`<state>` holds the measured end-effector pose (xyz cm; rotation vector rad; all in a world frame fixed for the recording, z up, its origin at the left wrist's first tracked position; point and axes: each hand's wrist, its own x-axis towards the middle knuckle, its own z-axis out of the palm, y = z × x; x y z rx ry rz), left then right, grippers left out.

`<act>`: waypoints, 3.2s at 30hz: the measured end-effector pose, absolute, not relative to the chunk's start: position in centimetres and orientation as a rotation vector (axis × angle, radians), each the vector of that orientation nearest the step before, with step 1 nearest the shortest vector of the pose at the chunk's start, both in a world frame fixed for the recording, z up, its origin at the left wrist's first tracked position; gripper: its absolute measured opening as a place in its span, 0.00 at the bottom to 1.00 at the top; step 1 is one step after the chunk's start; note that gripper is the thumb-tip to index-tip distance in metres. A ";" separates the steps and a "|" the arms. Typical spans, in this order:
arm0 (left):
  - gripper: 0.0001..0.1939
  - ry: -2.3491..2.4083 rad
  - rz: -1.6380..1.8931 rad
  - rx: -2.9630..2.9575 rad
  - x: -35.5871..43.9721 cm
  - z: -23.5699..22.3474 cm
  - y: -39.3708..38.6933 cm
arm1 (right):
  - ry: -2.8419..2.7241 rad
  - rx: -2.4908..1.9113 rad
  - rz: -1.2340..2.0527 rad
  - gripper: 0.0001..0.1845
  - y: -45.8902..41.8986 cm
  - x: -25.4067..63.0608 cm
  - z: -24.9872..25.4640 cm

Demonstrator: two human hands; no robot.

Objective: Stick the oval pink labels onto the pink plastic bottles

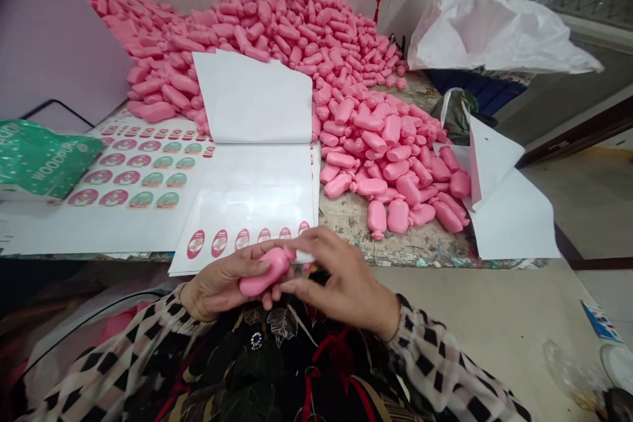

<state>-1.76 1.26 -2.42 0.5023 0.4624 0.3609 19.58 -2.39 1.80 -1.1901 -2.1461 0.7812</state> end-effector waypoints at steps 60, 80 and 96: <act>0.37 1.414 0.036 2.466 1.4 -1.1 3.4 | -2.096 -1.820 -0.051 0.12 0.1 18.3 -3.7; 0.26 1.141 0.821 1.166 -0.1 -0.5 2.8 | -1.391 -1.572 0.644 0.12 -0.1 18.3 -1.2; 0.20 0.686 1.079 0.281 1.8 -2.0 1.9 | -1.495 -1.492 0.823 0.10 -0.4 14.6 -0.4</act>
